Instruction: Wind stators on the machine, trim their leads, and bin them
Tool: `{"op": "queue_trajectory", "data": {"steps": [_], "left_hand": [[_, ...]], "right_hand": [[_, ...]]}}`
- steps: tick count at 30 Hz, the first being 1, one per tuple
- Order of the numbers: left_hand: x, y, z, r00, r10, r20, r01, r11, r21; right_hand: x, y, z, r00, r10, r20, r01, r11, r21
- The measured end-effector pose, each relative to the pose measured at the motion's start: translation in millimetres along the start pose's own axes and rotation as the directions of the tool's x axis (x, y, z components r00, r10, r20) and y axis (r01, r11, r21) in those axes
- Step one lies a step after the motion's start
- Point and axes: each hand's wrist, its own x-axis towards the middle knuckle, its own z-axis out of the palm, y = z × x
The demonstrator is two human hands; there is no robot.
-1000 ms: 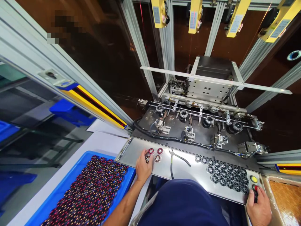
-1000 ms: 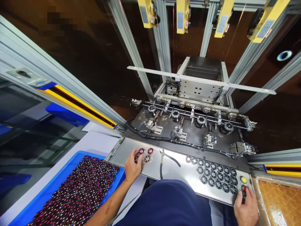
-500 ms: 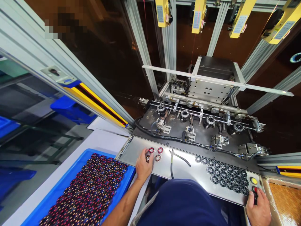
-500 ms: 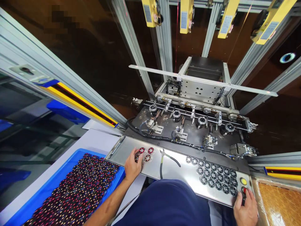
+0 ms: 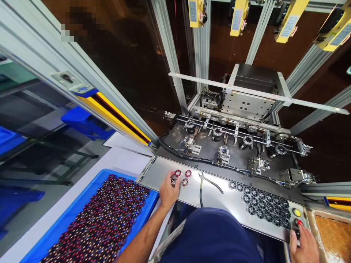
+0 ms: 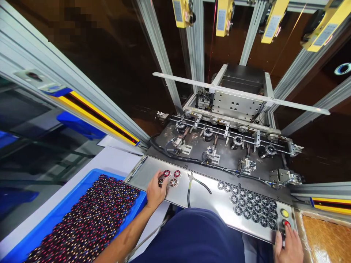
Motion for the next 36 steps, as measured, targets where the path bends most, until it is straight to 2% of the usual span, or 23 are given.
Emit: {"op": "queue_trajectory", "data": {"steps": [3,9,13,19,21,23,24,26,28,29,31,32,34,36], "left_hand": [[0,0,0.0,1.0,-0.001,0.0,0.001,1.0,-0.004],[0,-1,0.6,1.0,-0.01,-0.003,0.01,1.0,-0.013],[-1,-2,0.6,1.0,-0.017,0.007,0.017,1.0,-0.018],[-2,0,-1.7,1.0,-0.022,0.01,0.023,0.999,-0.031],[-2,0,-2.0,1.0,-0.027,0.003,0.027,0.998,-0.05],[-3,-2,-1.7,0.999,-0.031,-0.005,0.031,0.996,-0.079],[-4,-3,-1.6,1.0,-0.03,-0.007,0.029,0.995,-0.097],[-6,-5,-1.8,1.0,-0.023,-0.007,0.022,0.991,-0.136],[-7,-6,-4.0,1.0,-0.019,-0.005,0.018,0.986,-0.167],[-8,-7,-6.3,1.0,-0.022,-0.008,0.02,0.984,-0.176],[-8,-8,-13.8,0.999,-0.035,-0.028,0.029,0.983,-0.181],[-8,-9,-19.0,0.998,-0.044,-0.044,0.035,0.983,-0.179],[-7,-10,-31.7,0.995,-0.062,-0.084,0.048,0.985,-0.167],[-4,-13,-46.1,0.989,-0.078,-0.122,0.06,0.987,-0.15]], "right_hand": [[1,1,-5,1.0,-0.023,0.012,0.024,0.997,-0.076],[8,10,-10,0.999,-0.031,0.044,0.035,0.996,-0.083],[9,14,-12,0.998,0.039,0.052,-0.036,0.998,-0.057],[8,28,-14,0.986,0.03,0.162,-0.014,0.995,-0.104],[15,30,-17,0.979,-0.017,0.201,0.044,0.99,-0.135],[37,17,-23,0.98,-0.043,0.194,0.076,0.984,-0.164],[54,3,-27,0.984,-0.057,0.168,0.085,0.982,-0.167],[100,-44,-36,0.994,-0.103,0.047,0.108,0.987,-0.12],[158,-112,-43,0.971,-0.225,-0.08,0.229,0.972,0.05],[188,-150,-45,0.945,-0.308,-0.114,0.324,0.93,0.173],[247,-225,-42,0.85,-0.506,-0.145,0.522,0.776,0.354],[275,-261,-37,0.79,-0.603,-0.108,0.59,0.7,0.403],[324,-325,-16,0.661,-0.75,0.023,0.664,0.599,0.448],[365,-379,16,0.577,-0.812,0.088,0.698,0.546,0.463]]}}
